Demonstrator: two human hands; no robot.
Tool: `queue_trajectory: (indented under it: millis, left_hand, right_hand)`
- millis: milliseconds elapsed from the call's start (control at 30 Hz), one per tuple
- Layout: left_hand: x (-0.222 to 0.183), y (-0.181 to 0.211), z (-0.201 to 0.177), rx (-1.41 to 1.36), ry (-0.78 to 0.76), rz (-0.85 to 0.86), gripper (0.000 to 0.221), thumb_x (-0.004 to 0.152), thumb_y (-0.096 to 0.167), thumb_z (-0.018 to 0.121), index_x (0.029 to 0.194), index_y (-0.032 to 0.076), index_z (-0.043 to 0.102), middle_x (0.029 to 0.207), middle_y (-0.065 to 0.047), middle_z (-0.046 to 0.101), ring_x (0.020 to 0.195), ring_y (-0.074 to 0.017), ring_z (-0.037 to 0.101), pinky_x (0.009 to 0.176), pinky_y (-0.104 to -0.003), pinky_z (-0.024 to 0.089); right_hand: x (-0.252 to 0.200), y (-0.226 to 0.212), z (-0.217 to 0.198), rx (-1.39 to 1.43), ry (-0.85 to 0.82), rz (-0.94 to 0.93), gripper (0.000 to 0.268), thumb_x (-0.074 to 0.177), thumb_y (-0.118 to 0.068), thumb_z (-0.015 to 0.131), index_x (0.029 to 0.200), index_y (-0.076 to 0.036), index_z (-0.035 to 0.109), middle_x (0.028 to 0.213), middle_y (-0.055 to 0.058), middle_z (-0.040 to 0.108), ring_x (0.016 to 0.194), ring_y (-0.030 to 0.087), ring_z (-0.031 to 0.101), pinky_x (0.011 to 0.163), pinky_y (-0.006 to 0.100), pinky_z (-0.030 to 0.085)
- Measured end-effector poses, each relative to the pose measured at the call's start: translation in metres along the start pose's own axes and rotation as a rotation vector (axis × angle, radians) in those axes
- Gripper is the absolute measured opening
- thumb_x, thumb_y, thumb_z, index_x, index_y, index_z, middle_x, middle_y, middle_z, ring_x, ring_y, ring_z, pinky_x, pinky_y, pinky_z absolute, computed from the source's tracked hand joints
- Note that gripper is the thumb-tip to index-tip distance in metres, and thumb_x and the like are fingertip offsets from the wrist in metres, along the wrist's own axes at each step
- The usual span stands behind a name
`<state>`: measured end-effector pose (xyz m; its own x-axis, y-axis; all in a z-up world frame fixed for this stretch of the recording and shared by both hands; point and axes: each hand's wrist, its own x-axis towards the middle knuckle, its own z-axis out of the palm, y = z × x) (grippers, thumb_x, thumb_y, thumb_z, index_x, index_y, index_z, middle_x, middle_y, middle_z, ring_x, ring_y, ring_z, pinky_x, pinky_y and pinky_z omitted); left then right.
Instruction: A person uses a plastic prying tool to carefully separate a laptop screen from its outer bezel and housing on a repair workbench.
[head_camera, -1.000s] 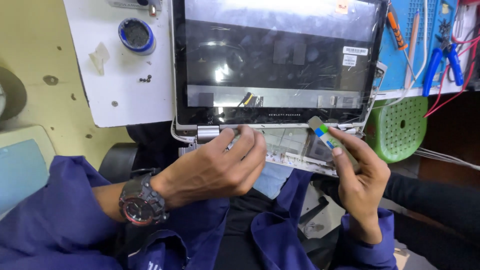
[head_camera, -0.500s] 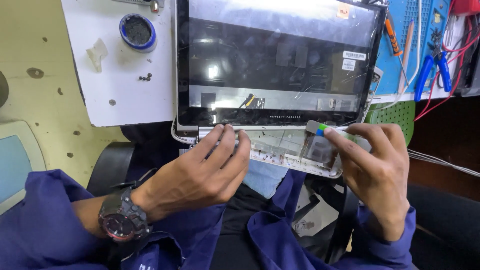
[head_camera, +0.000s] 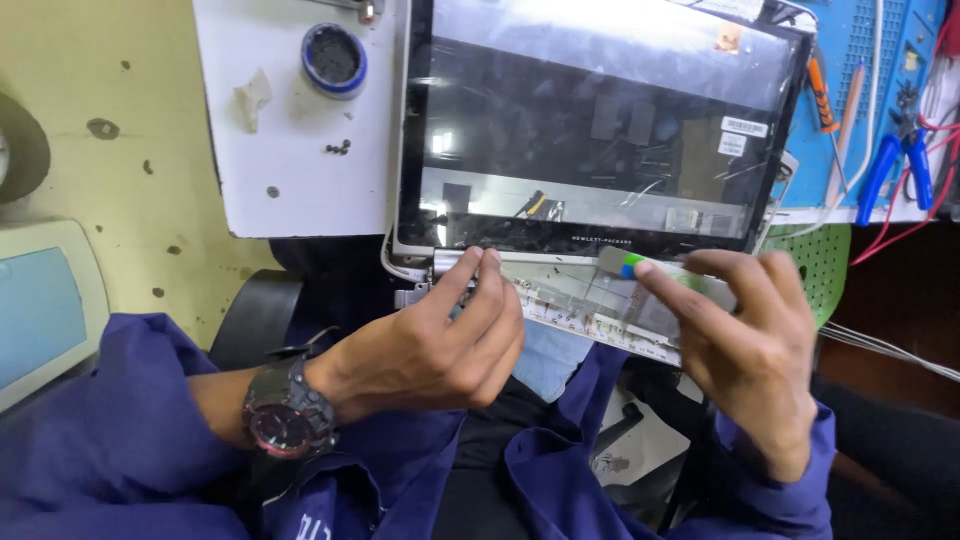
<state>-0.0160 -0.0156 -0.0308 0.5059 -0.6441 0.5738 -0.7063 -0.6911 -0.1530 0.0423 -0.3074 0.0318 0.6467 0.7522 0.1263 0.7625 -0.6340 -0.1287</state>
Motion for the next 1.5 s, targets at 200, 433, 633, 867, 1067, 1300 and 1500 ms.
queue_trajectory:
  millis: [200,433,633,867,1067,1300,1500]
  left_hand:
    - [-0.002,0.001,0.001,0.002,0.021,-0.011,0.024,0.094,0.008,0.051,0.089,0.003,0.074,0.09,-0.014,0.072,0.091,-0.0313,0.071,0.087,-0.039,0.061]
    - [-0.005,0.006,0.007,0.074,0.093,-0.074,0.026,0.096,0.011,0.051,0.084,0.003,0.073,0.084,-0.011,0.069,0.086,-0.0295,0.069,0.084,-0.04,0.06]
    - [-0.005,0.007,0.008,0.098,0.13,-0.055,0.028,0.096,0.012,0.048,0.08,0.006,0.071,0.083,-0.012,0.067,0.084,-0.0297,0.066,0.08,-0.041,0.058]
    - [-0.005,0.008,0.01,0.081,0.144,-0.069,0.028,0.095,0.012,0.049,0.079,0.005,0.071,0.082,-0.012,0.066,0.084,-0.0286,0.065,0.08,-0.04,0.059]
    - [-0.005,0.006,0.007,0.074,0.142,-0.069,0.028,0.095,0.01,0.049,0.081,0.003,0.072,0.083,-0.014,0.067,0.083,-0.0288,0.066,0.079,-0.04,0.06]
    - [-0.004,0.003,0.004,0.043,0.118,-0.05,0.022,0.095,0.009,0.054,0.083,0.005,0.073,0.084,-0.011,0.07,0.085,-0.0278,0.069,0.084,-0.037,0.06]
    - [-0.003,0.003,0.005,0.043,0.089,-0.027,0.025,0.095,0.012,0.052,0.086,0.004,0.074,0.086,-0.012,0.071,0.086,-0.0283,0.07,0.083,-0.038,0.062]
  right_hand:
    - [-0.013,0.011,-0.006,-0.069,-0.069,0.066,0.043,0.105,0.017,0.064,0.129,-0.016,0.079,0.112,0.017,0.068,0.086,0.033,0.046,0.078,0.041,0.042]
    - [-0.006,0.009,0.013,-0.067,-0.029,-0.034,0.05,0.106,0.022,0.067,0.132,-0.017,0.084,0.113,0.017,0.069,0.085,0.034,0.046,0.08,0.043,0.04]
    - [-0.011,0.01,0.012,-0.11,-0.02,-0.051,0.046,0.108,0.018,0.07,0.132,-0.018,0.086,0.115,0.017,0.069,0.09,0.035,0.051,0.085,0.045,0.046]
    - [-0.018,0.014,0.006,0.009,-0.084,0.061,0.037,0.111,0.016,0.077,0.14,-0.005,0.081,0.123,0.025,0.064,0.104,0.037,0.054,0.096,0.046,0.048]
    - [-0.005,0.004,0.014,-0.033,-0.004,-0.015,0.048,0.103,0.025,0.068,0.131,-0.01,0.085,0.115,0.021,0.069,0.093,0.037,0.051,0.086,0.047,0.043]
    - [0.004,0.002,0.008,0.032,0.003,-0.004,0.029,0.108,0.009,0.076,0.128,-0.013,0.08,0.106,0.018,0.066,0.085,0.03,0.047,0.075,0.04,0.036]
    - [0.004,-0.002,0.013,0.004,0.022,-0.018,0.041,0.104,0.016,0.069,0.129,-0.015,0.077,0.107,0.019,0.066,0.084,0.031,0.046,0.073,0.04,0.036]
